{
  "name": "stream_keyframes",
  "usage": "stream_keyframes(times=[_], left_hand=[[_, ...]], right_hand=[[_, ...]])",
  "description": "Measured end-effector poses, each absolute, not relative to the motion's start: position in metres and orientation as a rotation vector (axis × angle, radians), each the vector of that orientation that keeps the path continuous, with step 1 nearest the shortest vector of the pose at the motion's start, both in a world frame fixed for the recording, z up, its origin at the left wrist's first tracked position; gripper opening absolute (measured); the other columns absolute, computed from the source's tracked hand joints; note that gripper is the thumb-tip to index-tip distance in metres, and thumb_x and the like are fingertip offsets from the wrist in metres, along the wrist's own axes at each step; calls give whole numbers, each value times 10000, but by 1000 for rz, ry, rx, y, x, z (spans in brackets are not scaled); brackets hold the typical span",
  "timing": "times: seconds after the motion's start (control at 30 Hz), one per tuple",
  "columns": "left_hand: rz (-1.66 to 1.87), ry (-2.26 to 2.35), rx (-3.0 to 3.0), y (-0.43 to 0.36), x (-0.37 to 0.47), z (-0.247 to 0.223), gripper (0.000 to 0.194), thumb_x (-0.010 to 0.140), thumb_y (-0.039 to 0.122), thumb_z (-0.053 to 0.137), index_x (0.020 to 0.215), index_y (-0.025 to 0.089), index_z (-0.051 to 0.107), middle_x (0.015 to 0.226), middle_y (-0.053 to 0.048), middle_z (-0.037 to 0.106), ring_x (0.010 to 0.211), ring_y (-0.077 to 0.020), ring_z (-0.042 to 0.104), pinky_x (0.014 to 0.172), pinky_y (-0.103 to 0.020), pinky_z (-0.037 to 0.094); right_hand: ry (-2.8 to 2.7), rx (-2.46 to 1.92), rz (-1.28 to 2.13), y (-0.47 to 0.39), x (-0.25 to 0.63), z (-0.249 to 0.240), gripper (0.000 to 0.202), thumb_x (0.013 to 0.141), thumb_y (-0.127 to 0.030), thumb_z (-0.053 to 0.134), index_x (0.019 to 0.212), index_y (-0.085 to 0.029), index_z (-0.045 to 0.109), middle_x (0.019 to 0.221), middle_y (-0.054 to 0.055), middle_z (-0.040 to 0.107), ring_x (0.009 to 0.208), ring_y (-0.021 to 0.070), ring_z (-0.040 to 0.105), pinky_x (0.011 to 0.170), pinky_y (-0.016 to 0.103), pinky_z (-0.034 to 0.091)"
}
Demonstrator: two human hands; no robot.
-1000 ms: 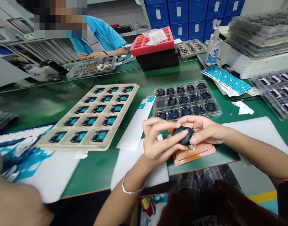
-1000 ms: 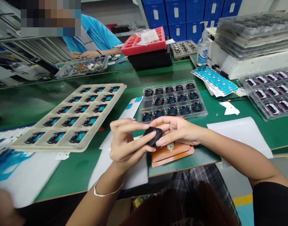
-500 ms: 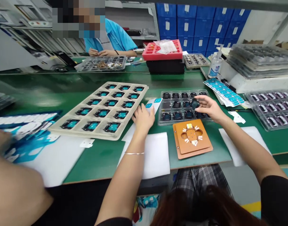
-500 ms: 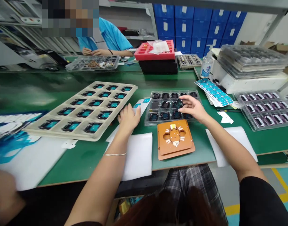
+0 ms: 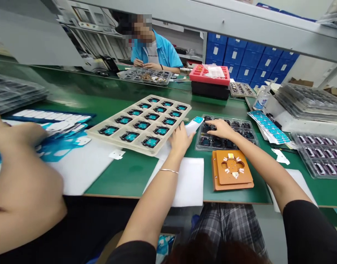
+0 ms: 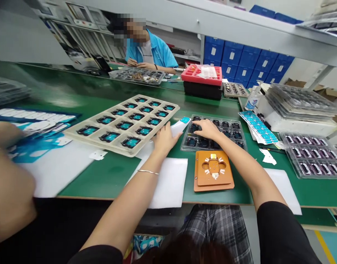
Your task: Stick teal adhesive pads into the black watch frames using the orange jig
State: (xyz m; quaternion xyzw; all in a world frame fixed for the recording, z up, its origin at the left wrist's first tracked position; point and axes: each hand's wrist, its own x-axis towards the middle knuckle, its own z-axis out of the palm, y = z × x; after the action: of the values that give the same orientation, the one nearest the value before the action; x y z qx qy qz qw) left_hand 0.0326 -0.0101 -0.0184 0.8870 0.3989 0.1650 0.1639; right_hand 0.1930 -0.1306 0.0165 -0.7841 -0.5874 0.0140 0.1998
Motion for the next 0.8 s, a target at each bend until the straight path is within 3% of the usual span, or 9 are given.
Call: stream_keyframes(times=[0.17,0.3,0.47,0.63,0.8], left_hand=[[559,1061,2556,-12,33,-16,643,930,433,502,1479,129,366,1458,-224,481,1356,-400,429,1072,-571,419],[562,1012,2576,-14,33,-17,630,923,436,514,1469,147,391,1429,-211,514,1355,-388,424,1068,-584,413],[535,1013,2592,-15,31,-19,629,927,441,494,1472,149,386,1420,-208,525,1351,-383,423,1069,-601,400],[434,1050,2593,-12,33,-27,689,921,481,486,1470,79,378,1436,-249,499,1354,-408,412,1067,-647,378],[464,1021,2572,-13,33,-30,687,957,479,385,1474,28,344,1511,-306,374,1431,-437,308,1064,-743,296]], right_hand=[[-1681,-2170,-137,-127,194,26,461,863,-235,645,1295,-88,580,1276,189,608,1161,307,530,1031,442,390],[-1754,-2078,-172,-118,186,37,485,847,-213,633,1319,-130,564,1373,166,544,1214,321,443,1062,455,348],[-1665,-2010,-94,-98,178,44,347,820,-96,533,1131,-134,681,1046,145,703,1085,314,485,1021,468,375],[-1319,-1855,-39,-107,176,53,266,787,-141,537,995,-164,701,954,89,670,983,258,536,1028,461,395],[-993,-1650,175,-176,163,46,221,713,-337,641,889,-204,627,811,-2,583,742,164,604,744,371,564]])
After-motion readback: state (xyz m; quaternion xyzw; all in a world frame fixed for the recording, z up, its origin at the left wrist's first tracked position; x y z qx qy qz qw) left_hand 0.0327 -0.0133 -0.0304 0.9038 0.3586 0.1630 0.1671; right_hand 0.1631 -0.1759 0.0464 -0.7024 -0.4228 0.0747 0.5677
